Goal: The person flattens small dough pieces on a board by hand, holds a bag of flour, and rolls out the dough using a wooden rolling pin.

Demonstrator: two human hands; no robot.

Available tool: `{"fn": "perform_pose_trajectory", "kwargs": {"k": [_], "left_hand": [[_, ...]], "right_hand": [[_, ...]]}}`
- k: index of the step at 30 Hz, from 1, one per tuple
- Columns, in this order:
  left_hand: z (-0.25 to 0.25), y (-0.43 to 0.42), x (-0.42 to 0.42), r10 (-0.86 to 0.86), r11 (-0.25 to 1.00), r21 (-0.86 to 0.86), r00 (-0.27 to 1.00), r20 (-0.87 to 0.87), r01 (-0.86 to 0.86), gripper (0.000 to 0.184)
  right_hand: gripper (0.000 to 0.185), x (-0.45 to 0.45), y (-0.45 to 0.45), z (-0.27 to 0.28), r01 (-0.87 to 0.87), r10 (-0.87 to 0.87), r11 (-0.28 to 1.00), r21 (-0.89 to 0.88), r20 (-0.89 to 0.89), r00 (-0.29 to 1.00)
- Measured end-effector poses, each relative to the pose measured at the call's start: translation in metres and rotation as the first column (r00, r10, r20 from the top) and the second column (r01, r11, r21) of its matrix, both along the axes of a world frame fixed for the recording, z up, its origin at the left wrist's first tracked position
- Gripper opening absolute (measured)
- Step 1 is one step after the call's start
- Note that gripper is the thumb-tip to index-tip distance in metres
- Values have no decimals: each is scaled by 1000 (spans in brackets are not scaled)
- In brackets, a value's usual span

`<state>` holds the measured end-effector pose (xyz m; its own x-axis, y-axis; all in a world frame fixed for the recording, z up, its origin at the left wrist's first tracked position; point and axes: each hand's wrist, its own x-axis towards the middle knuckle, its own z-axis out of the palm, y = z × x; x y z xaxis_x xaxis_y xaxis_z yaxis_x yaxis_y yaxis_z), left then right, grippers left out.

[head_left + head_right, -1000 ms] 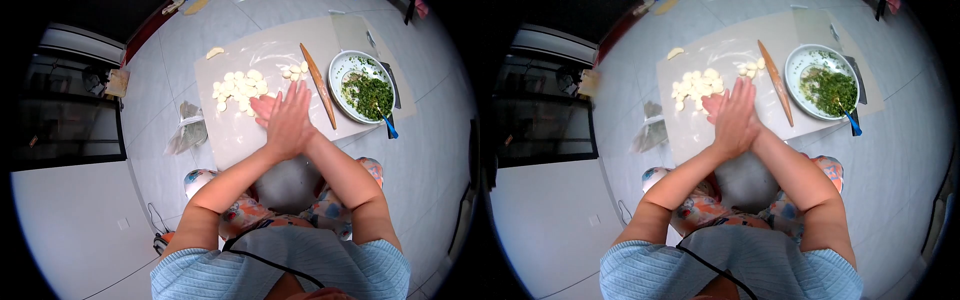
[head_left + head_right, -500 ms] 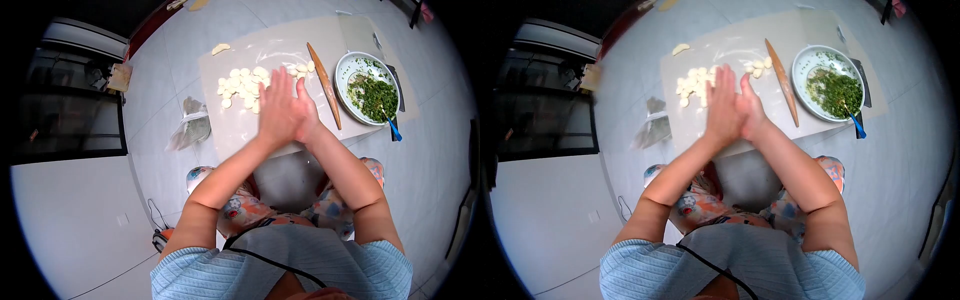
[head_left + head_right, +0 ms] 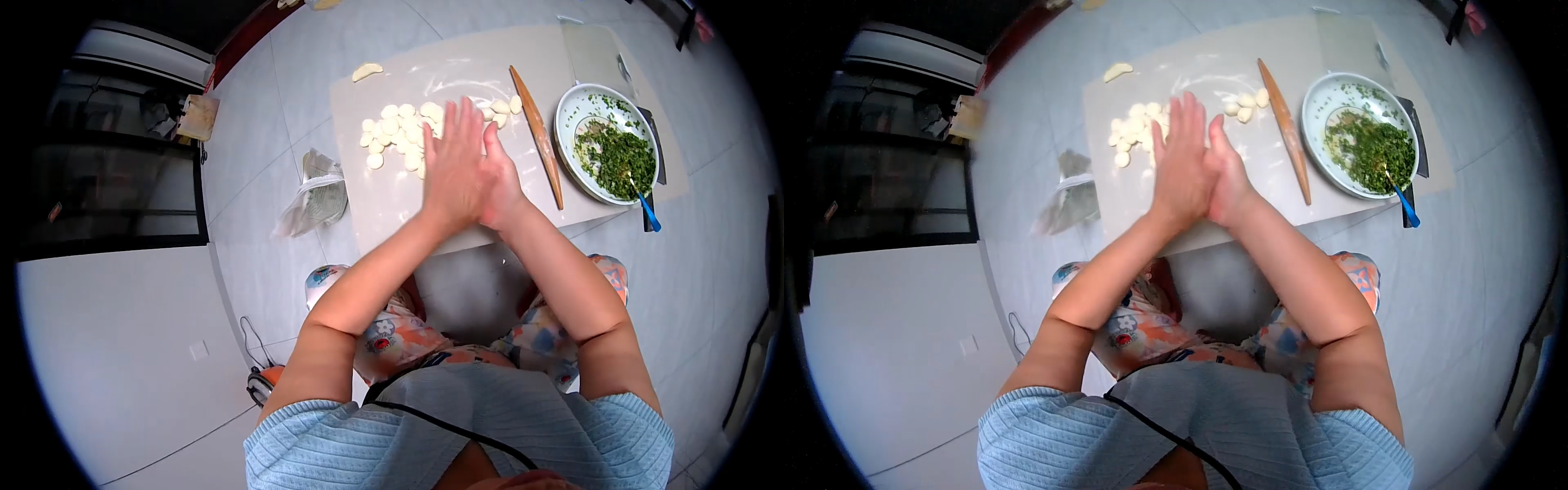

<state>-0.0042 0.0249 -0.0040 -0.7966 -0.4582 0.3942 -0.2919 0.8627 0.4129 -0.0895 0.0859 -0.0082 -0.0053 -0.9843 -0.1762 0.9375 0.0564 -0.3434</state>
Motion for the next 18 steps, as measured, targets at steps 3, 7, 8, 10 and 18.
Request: {"fn": "perform_pose_trajectory", "kwargs": {"k": [3,7,8,10,18], "left_hand": [[9,-3,-8,23,992,127,997,-74,-14,66],[4,1,-4,95,990,107,994,-60,-89,70],[6,6,-5,138,990,-3,990,30,-138,63],[12,11,-5,132,978,153,988,74,-142,63],[-4,-18,18,140,262,835,837,-529,484,68]], "right_hand": [[78,15,-16,-61,145,-150,987,-71,-62,987],[74,21,-5,-11,11,-11,1000,-1,-15,1000],[75,22,-4,-6,30,-29,999,21,-37,999],[78,28,2,2,66,-60,995,76,-79,995],[80,20,-5,-31,-102,100,995,-8,300,949]]}}
